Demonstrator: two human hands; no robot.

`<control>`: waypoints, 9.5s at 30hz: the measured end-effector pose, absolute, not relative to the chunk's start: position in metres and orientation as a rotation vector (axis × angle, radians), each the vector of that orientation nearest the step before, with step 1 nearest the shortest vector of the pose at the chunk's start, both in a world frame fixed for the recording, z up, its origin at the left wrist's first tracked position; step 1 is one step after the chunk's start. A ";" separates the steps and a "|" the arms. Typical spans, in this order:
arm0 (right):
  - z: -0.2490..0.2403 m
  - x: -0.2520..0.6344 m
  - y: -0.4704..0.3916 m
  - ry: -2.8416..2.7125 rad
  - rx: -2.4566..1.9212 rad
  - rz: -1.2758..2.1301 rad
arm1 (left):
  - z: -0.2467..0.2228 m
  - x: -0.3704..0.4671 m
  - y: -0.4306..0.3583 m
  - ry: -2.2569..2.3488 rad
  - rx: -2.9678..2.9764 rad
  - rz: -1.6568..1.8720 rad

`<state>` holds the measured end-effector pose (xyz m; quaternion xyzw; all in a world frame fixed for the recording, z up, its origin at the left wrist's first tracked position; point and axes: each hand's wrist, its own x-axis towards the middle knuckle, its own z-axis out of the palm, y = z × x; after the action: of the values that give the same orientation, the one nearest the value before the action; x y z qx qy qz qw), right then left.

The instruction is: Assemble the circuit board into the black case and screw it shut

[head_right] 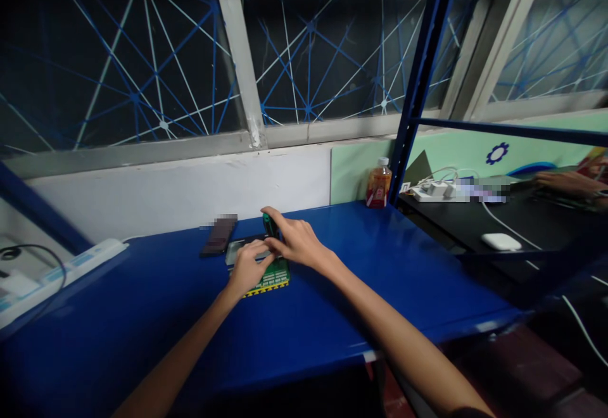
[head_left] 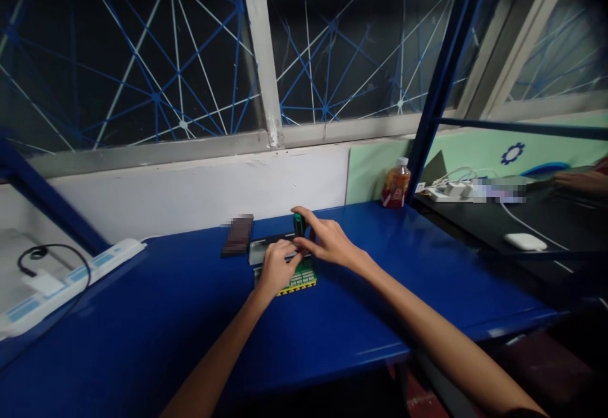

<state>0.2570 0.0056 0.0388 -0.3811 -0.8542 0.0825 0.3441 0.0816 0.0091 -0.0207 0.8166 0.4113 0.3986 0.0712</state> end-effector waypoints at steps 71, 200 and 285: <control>0.022 0.271 0.030 -1.510 -0.865 0.676 | -0.024 0.081 0.003 1.084 2.432 1.146; 0.097 0.179 0.025 -2.541 -0.842 -0.063 | -0.002 0.002 -0.001 1.266 2.465 1.037; 0.105 0.190 0.021 -2.636 -0.702 0.224 | 0.005 0.004 -0.005 1.295 2.356 0.976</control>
<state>0.1896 0.0211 0.1050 -0.2513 -0.9435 0.0800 0.2008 0.0038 -0.0045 0.0045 0.8156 0.4483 0.3380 0.1401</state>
